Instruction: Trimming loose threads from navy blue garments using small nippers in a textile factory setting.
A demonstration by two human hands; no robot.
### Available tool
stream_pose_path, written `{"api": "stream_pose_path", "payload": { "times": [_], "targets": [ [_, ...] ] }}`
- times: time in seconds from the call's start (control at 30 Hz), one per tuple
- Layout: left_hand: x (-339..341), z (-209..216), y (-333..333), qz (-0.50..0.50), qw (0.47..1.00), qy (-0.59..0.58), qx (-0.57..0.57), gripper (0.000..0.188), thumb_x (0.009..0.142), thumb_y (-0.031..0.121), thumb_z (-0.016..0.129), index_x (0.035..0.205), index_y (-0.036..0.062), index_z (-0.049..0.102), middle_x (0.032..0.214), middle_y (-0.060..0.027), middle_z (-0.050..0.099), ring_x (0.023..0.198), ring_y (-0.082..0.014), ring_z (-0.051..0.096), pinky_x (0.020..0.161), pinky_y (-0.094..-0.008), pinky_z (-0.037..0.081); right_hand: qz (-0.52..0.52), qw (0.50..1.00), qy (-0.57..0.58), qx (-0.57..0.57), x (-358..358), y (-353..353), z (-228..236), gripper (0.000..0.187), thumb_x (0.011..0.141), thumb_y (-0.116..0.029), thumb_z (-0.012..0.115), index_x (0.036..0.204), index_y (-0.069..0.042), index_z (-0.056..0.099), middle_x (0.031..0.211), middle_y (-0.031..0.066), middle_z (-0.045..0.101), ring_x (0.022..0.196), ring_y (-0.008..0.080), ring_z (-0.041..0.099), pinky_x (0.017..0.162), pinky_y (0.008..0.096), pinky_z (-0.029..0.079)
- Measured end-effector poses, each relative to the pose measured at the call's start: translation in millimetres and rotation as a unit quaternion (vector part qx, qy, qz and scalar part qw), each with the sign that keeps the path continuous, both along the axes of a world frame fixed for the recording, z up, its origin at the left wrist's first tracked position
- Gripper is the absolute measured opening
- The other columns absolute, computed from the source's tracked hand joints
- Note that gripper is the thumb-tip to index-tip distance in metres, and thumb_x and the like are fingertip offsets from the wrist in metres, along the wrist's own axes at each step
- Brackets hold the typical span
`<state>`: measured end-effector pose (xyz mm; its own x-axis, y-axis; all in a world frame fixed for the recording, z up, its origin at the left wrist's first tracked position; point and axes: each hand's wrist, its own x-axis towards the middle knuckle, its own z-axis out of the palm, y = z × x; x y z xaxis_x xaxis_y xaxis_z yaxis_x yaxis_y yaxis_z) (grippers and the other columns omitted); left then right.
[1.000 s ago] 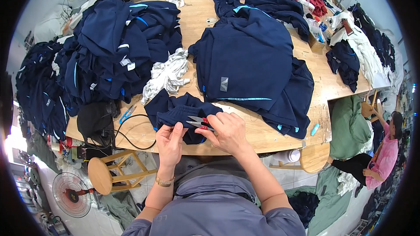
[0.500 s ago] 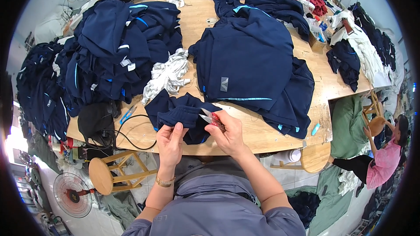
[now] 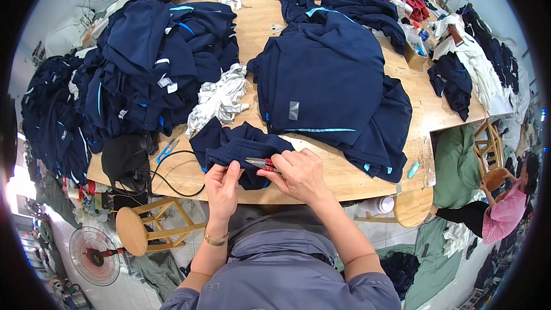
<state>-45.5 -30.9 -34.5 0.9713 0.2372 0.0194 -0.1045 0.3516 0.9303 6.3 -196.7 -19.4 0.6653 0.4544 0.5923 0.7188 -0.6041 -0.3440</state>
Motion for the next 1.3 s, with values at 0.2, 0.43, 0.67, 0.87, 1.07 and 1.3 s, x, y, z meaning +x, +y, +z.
{"api": "stream_pose_path", "payload": {
  "times": [0.2, 0.43, 0.67, 0.87, 1.07, 1.3],
  "targets": [
    [-0.1, 5.8, -2.3, -0.003, 0.999, -0.011, 0.039, 0.018, 0.089, 0.008, 0.056, 0.101, -0.0052, 0.058, 0.094, -0.0047, 0.061, 0.082, -0.0060, 0.053, 0.073, -0.0182, 0.042, 0.003, 1.000, -0.018, -0.008, 1.7, -2.9, -3.3, 0.032, 0.071, -0.039, 0.069, 0.071, -0.011, 0.054, 0.056, -0.0003, 0.044, 0.050, 0.0155, 0.050, 0.049, 0.0286, 0.034],
    [-3.4, 7.6, -1.4, -0.019, 0.998, -0.010, 0.061, 0.020, 0.089, 0.008, 0.055, 0.104, -0.0063, 0.057, 0.099, -0.0066, 0.061, 0.087, -0.0074, 0.054, 0.078, -0.0191, 0.042, 0.023, 0.999, -0.020, -0.012, 3.2, -3.4, -2.0, 0.031, 0.071, -0.037, 0.070, 0.071, -0.010, 0.054, 0.057, 0.0002, 0.046, 0.050, 0.0164, 0.050, 0.049, 0.0288, 0.034],
    [1.5, 1.9, -0.5, -0.014, 1.000, -0.002, 0.014, 0.020, 0.088, 0.009, 0.057, 0.102, -0.0055, 0.058, 0.097, -0.0051, 0.061, 0.085, -0.0068, 0.054, 0.078, -0.0192, 0.042, 0.001, 0.944, 0.206, 0.258, -5.0, -1.2, -7.5, 0.030, 0.071, -0.031, 0.072, 0.071, -0.006, 0.055, 0.058, 0.0042, 0.051, 0.047, 0.0212, 0.048, 0.048, 0.0309, 0.036],
    [2.4, 1.5, 0.2, -0.024, 0.999, -0.006, 0.023, 0.020, 0.089, 0.008, 0.056, 0.103, -0.0056, 0.057, 0.097, -0.0061, 0.062, 0.086, -0.0074, 0.055, 0.079, -0.0197, 0.042, 0.034, 0.992, 0.097, 0.069, -0.2, -5.2, -7.7, 0.031, 0.071, -0.037, 0.070, 0.070, -0.009, 0.055, 0.059, 0.0026, 0.051, 0.048, 0.0211, 0.048, 0.048, 0.0302, 0.035],
    [1.2, 9.2, -2.1, -0.029, 0.998, -0.004, 0.052, 0.020, 0.089, 0.007, 0.055, 0.104, -0.0060, 0.057, 0.098, -0.0068, 0.061, 0.088, -0.0083, 0.055, 0.080, -0.0205, 0.042, 0.045, 0.996, 0.070, 0.039, 2.5, -6.8, -3.2, 0.032, 0.072, -0.039, 0.068, 0.071, -0.010, 0.055, 0.059, 0.0013, 0.052, 0.048, 0.0201, 0.048, 0.049, 0.0294, 0.035],
    [-2.8, 6.1, 1.6, -0.038, 0.998, 0.001, 0.057, 0.020, 0.089, 0.008, 0.055, 0.104, -0.0052, 0.057, 0.097, -0.0059, 0.061, 0.086, -0.0079, 0.054, 0.080, -0.0213, 0.043, 0.047, 0.991, 0.092, 0.087, 0.0, -2.8, -12.1, 0.028, 0.074, -0.031, 0.070, 0.073, -0.008, 0.054, 0.058, 0.0029, 0.050, 0.047, 0.0203, 0.046, 0.050, 0.0295, 0.036]
  ]
}}
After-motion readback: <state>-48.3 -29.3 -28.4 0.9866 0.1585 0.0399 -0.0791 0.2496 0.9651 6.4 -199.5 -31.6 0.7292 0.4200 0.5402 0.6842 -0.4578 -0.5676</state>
